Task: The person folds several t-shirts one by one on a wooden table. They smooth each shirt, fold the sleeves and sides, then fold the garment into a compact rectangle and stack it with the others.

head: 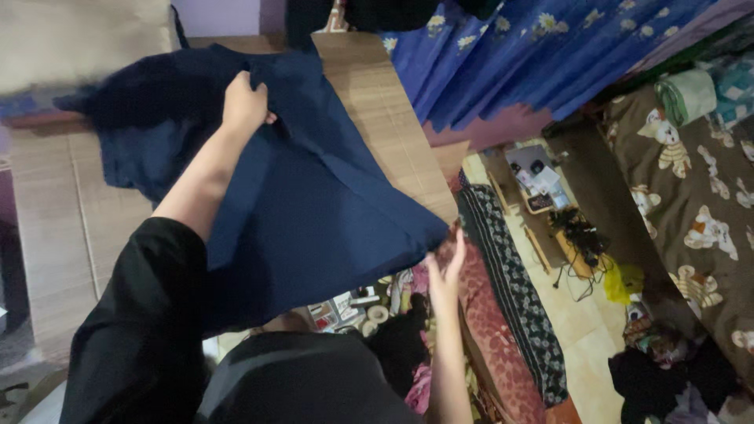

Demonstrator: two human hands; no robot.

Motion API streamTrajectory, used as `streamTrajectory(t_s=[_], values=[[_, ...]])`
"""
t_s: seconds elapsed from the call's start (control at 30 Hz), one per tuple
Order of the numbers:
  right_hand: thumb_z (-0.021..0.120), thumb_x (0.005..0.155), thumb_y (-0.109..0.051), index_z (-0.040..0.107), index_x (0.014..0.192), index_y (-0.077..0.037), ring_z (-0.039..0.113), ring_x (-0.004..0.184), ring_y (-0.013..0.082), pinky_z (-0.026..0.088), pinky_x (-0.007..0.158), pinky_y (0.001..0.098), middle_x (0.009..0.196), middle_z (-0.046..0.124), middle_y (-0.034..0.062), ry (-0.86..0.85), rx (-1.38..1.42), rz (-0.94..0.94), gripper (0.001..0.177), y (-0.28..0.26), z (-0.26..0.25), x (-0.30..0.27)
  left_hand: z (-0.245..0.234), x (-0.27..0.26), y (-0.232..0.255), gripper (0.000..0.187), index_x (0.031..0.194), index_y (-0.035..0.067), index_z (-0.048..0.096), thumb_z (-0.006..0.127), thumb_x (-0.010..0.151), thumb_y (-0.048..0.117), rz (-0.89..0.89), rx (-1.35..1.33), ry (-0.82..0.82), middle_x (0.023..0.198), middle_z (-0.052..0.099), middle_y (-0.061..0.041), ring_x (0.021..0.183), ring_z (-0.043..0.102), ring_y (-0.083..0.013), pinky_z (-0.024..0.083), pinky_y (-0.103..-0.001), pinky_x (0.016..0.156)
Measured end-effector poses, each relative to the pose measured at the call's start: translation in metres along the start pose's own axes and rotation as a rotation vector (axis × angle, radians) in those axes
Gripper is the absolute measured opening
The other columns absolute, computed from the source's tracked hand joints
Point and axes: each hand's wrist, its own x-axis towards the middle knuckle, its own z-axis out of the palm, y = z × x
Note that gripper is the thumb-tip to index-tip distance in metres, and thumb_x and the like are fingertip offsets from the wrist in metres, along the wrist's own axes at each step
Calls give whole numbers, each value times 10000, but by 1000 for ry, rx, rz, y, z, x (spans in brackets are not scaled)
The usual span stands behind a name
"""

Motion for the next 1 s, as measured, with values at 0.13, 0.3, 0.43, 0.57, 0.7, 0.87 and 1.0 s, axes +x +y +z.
streamTrajectory(t_s=[0.13,0.3,0.43,0.57,0.7,0.87,1.0], values=[[609,1008,15,335,1537,-80,413,1466,176,356,1196,320,1535,458,64,-71,290,-51,603,24,-12,31,12,9,-18,172,1104,-58,539,566,1043,100,-41,-33,24,781,669,-138,517,666,-185,531,-319,432],[724,946,-29,517,1157,-46,553,1038,149,460,924,284,1097,574,50,-99,-40,3,296,16,-32,35,11,20,-35,217,1205,-54,518,559,1062,105,-76,-167,-12,820,652,-122,493,616,-157,500,-306,419],[741,940,-40,612,973,-33,552,861,72,466,790,224,910,608,-27,-128,-222,-65,133,-36,-49,9,12,28,-29,419,1389,-23,419,572,1020,103,-143,-250,4,821,643,-121,477,595,-149,522,-297,424],[783,880,-6,641,917,-46,479,709,33,387,630,193,826,586,-23,-33,-182,-93,153,-117,-50,-36,9,37,-16,270,1268,5,557,594,1022,109,-115,-184,19,909,669,-56,582,626,-127,548,-277,478],[792,816,-2,719,935,-94,582,694,126,458,627,256,834,675,7,-89,-348,-361,167,-183,-26,-69,9,63,-7,251,1243,71,601,609,993,92,-217,-287,31,874,657,-39,610,598,-108,503,-252,481],[778,880,-23,727,1063,-105,713,769,174,580,663,293,905,702,39,-476,-390,-499,207,-219,3,-81,-4,76,-15,231,1207,88,610,627,976,85,-225,-267,95,866,666,-24,599,590,-99,478,-251,471],[817,868,-72,740,1137,-112,684,662,198,540,584,314,915,732,45,-703,-410,-390,282,-215,15,-75,-12,75,-32,231,1204,50,610,615,973,65,-180,-245,107,867,658,-51,571,562,-132,439,-281,448]])
